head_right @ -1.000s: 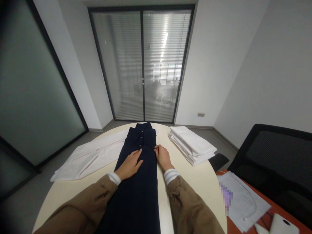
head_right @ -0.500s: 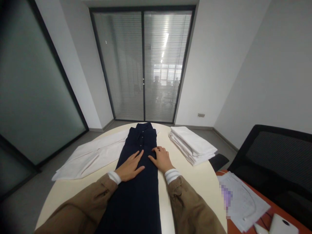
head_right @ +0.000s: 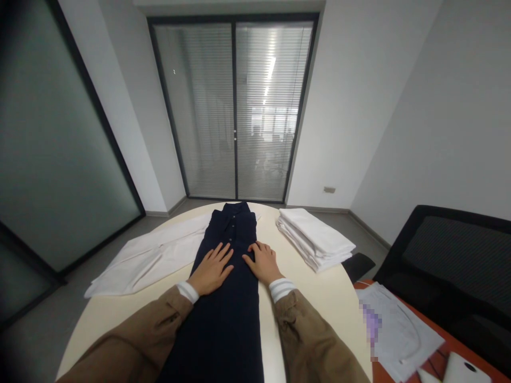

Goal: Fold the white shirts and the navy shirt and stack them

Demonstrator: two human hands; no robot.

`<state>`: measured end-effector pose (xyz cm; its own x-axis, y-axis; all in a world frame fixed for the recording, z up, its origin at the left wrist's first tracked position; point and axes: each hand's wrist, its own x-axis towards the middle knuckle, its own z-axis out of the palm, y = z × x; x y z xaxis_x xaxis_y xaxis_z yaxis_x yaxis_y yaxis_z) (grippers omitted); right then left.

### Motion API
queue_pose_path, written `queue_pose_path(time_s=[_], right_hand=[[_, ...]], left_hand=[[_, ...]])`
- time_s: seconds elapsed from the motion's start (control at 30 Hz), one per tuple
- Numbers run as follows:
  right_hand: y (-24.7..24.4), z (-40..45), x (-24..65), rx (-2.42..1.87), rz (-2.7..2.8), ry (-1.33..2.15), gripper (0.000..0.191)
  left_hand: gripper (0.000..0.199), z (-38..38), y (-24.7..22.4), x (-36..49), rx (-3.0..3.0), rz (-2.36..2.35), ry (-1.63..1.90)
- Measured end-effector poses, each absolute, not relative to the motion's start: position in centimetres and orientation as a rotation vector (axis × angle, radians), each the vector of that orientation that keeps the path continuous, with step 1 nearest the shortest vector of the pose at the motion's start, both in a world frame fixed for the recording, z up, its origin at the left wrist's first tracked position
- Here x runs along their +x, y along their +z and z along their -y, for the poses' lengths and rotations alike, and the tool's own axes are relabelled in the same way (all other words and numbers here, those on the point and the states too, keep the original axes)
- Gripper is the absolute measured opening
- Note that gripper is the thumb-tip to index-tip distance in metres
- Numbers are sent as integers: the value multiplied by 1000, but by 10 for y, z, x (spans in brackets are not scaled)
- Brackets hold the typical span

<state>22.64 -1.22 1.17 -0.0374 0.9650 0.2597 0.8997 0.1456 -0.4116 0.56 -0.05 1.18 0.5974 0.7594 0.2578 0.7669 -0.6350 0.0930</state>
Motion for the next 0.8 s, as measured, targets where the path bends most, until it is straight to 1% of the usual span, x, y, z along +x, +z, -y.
queue_pose_path(time_s=[0.07, 0.17, 0.27, 0.37, 0.43, 0.53, 0.63, 0.8], right_hand=[[12, 11, 223, -1777, 1947, 167, 29], [11, 9, 221, -1797, 1942, 142, 33], [9, 5, 221, -1832, 1923, 148, 37], [9, -1, 222, -1845, 1892, 179, 35], [9, -5, 223, -1833, 1877, 197, 33], [10, -13, 224, -1800, 1842, 222, 32], [11, -24, 227, -1789, 1786, 266, 38], [8, -50, 235, -1803, 1700, 337, 50]], left_hand=[[58, 0, 10, 6, -2796, 1349, -379], [61, 1, 9, 9, -2766, 1405, -341], [62, 1, 11, 12, -2697, 1497, -359], [59, -4, 19, 11, -2670, 1548, -435], [57, -15, 24, 7, -2638, 1605, -526], [56, -40, 30, -4, -2578, 1810, -659], [54, -69, 29, -17, -2636, 1996, -812], [46, -109, 23, -29, -2715, 2047, -1322]])
